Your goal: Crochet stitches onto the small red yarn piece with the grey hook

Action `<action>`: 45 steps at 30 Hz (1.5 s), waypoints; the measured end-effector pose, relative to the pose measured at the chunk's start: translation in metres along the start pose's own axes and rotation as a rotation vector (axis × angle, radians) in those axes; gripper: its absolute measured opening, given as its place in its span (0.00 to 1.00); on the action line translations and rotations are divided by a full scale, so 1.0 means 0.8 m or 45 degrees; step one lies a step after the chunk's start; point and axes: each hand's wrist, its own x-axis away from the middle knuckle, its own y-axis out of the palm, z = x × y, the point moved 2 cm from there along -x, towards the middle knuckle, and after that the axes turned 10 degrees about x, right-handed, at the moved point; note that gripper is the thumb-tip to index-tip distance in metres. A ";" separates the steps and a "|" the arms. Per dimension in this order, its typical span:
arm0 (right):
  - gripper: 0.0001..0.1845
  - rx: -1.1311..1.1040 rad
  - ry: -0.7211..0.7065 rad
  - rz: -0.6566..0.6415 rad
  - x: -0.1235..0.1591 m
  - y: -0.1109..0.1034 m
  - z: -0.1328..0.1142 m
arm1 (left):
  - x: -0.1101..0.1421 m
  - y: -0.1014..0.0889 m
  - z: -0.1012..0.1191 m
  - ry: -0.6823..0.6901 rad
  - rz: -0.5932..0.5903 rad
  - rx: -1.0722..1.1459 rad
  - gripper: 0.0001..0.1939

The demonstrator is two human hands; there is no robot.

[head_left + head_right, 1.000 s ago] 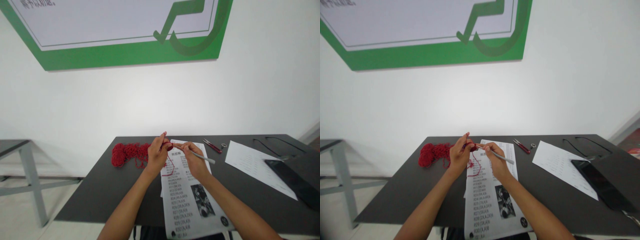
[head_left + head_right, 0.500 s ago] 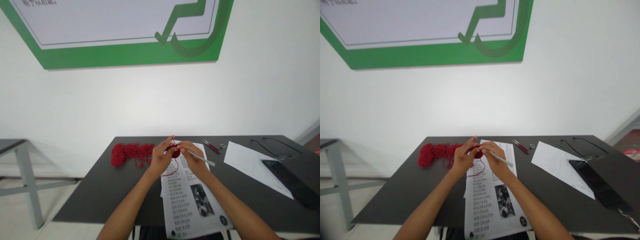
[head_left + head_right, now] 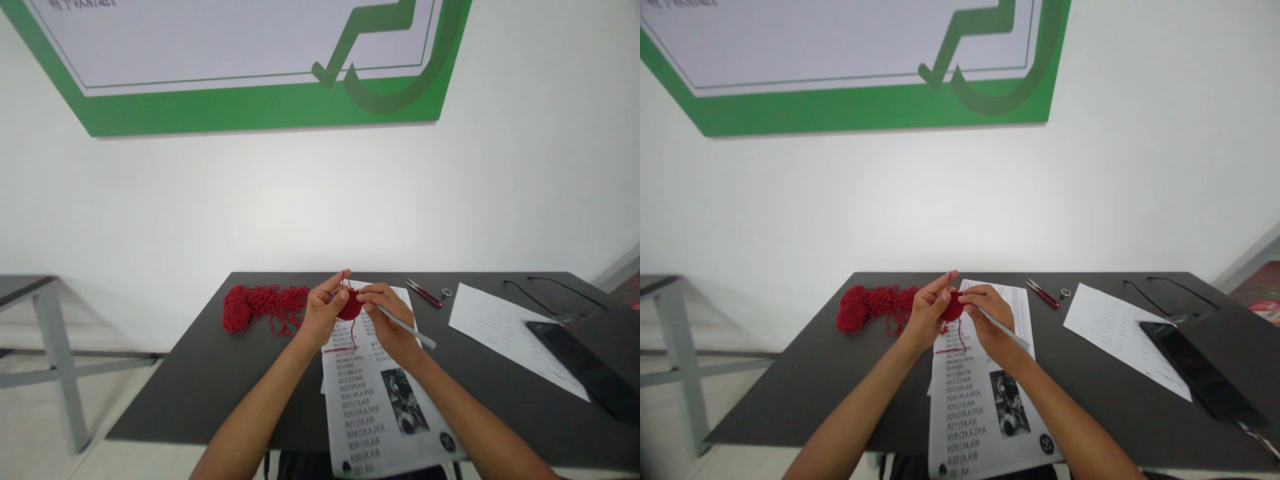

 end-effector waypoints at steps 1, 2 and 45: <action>0.11 -0.010 0.005 0.005 -0.001 -0.001 -0.001 | 0.001 -0.001 0.004 0.076 -0.024 -0.107 0.32; 0.11 0.008 0.011 0.013 0.000 -0.001 -0.002 | 0.002 -0.001 0.006 0.159 -0.044 -0.224 0.33; 0.09 -0.412 0.161 -0.116 -0.005 -0.008 0.004 | 0.012 0.010 0.004 0.028 -0.153 0.062 0.35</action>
